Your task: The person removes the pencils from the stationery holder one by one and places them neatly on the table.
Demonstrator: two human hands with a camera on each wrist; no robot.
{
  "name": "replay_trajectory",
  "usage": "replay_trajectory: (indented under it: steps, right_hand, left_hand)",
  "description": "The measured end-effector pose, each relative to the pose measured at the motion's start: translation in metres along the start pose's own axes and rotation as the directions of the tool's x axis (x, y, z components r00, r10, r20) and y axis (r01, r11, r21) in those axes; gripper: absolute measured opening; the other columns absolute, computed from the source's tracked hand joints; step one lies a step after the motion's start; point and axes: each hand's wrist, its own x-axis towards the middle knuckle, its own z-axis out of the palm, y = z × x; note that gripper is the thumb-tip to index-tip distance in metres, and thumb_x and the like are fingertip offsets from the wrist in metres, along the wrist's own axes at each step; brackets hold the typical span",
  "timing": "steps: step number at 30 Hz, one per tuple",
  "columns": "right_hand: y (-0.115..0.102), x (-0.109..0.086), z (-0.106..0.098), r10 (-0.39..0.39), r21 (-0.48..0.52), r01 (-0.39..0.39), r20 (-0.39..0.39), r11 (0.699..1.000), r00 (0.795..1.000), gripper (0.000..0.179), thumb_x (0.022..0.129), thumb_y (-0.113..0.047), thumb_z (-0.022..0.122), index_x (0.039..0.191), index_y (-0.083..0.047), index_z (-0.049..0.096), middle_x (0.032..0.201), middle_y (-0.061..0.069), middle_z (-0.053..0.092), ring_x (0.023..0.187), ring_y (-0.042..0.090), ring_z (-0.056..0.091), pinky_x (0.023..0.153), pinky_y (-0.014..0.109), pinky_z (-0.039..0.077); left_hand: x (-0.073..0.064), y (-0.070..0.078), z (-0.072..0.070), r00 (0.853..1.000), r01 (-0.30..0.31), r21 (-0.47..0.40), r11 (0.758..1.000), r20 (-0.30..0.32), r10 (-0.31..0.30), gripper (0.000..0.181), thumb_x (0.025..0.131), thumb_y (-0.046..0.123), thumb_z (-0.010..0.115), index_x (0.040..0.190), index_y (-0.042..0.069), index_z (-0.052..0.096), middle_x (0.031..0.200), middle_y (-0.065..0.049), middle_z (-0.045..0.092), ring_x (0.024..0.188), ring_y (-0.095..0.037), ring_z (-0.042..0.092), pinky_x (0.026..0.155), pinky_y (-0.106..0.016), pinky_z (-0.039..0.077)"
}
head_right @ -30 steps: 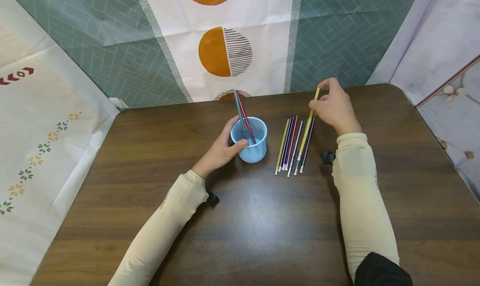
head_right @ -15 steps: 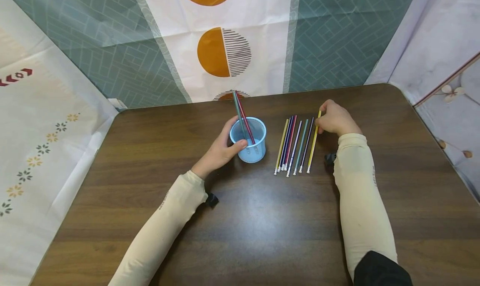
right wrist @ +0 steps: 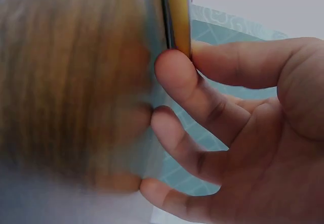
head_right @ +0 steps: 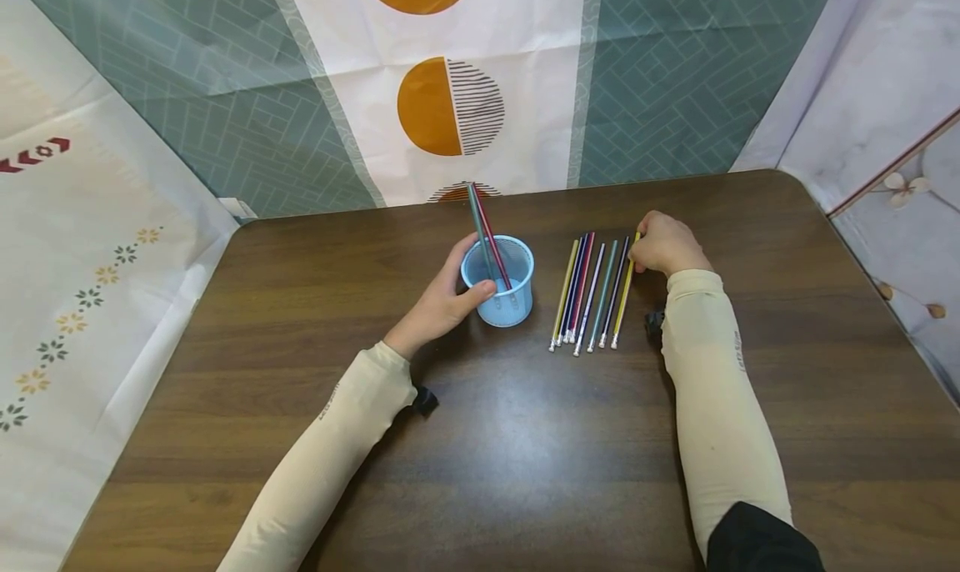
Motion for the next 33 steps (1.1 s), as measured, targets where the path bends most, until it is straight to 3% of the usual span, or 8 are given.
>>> replay_trajectory:
  steps: [7, 11, 15, 19, 28, 33]
  right_hand:
    - [0.0022, 0.0034, 0.0009, 0.007, -0.022, -0.007, -0.002, 1.000, 1.000, 0.038, 0.088, -0.006, 0.063, 0.118, 0.010, 0.044, 0.079, 0.016, 0.066, 0.102, 0.046, 0.047, 0.091, 0.063, 0.038]
    - [0.0046, 0.0046, 0.0014, 0.017, -0.057, -0.018, -0.011, 0.998, 1.000, 0.036, 0.088, -0.009, 0.063, 0.115, 0.008, 0.047, 0.086, 0.018, 0.064, 0.101, 0.046, 0.047, 0.088, 0.066, 0.037]
    - [0.0053, 0.0053, 0.0023, 0.042, -0.074, -0.043, -0.012, 0.996, 0.999, 0.035, 0.086, -0.009, 0.062, 0.115, 0.006, 0.049, 0.107, 0.025, 0.059, 0.107, 0.049, 0.045, 0.096, 0.077, 0.025]
    - [0.0052, 0.0074, 0.0030, 0.054, -0.072, -0.055, -0.012, 0.996, 0.998, 0.036, 0.084, -0.007, 0.060, 0.115, 0.006, 0.049, 0.121, 0.029, 0.053, 0.114, 0.052, 0.042, 0.099, 0.083, 0.011]
    - [0.0031, 0.0081, 0.0064, 0.062, -0.070, -0.065, -0.044, 0.995, 0.997, 0.024, 0.083, -0.009, 0.063, 0.101, 0.005, 0.054, 0.112, 0.026, 0.054, 0.105, 0.048, 0.045, 0.095, 0.078, 0.022]
    - [-0.0012, 0.0064, 0.0074, 0.068, -0.062, -0.070, -0.034, 0.996, 0.997, 0.024, 0.086, -0.009, 0.063, 0.103, 0.005, 0.054, 0.113, 0.027, 0.053, 0.107, 0.049, 0.043, 0.098, 0.080, 0.017]
  left_hand:
    - [0.0007, 0.0002, 0.0005, 1.000, -0.011, 0.000, 1.000, -0.003, 0.011, 0.079, 0.095, 0.043, 0.066, 0.159, 0.031, 0.020, 0.150, -0.006, 0.040, 0.139, -0.024, 0.038, 0.108, -0.061, 0.033]
    - [0.0007, -0.0001, 0.0009, 1.000, -0.011, -0.001, 1.000, -0.005, 0.011, 0.079, 0.095, 0.047, 0.066, 0.159, 0.032, 0.021, 0.149, -0.005, 0.041, 0.138, -0.024, 0.039, 0.108, -0.060, 0.033]
    - [0.0004, -0.0007, 0.0010, 1.000, -0.016, -0.003, 1.000, -0.005, 0.016, 0.080, 0.095, 0.049, 0.066, 0.158, 0.031, 0.021, 0.149, -0.004, 0.041, 0.138, -0.023, 0.039, 0.109, -0.059, 0.033]
    - [0.0008, -0.0010, 0.0005, 1.000, -0.013, -0.004, 1.000, 0.003, 0.013, 0.078, 0.097, 0.040, 0.065, 0.159, 0.029, 0.020, 0.150, -0.005, 0.040, 0.138, -0.023, 0.038, 0.109, -0.058, 0.034]
    - [0.0008, 0.0005, 0.0001, 1.000, 0.000, -0.035, 0.999, 0.016, 0.001, 0.081, 0.097, 0.027, 0.067, 0.160, 0.025, 0.017, 0.153, -0.009, 0.037, 0.140, -0.027, 0.036, 0.109, -0.060, 0.033]
    - [0.0017, -0.0013, 0.0002, 1.000, -0.012, -0.022, 1.000, 0.010, 0.012, 0.078, 0.097, 0.029, 0.067, 0.159, 0.027, 0.019, 0.150, -0.006, 0.040, 0.137, -0.022, 0.039, 0.109, -0.056, 0.035]
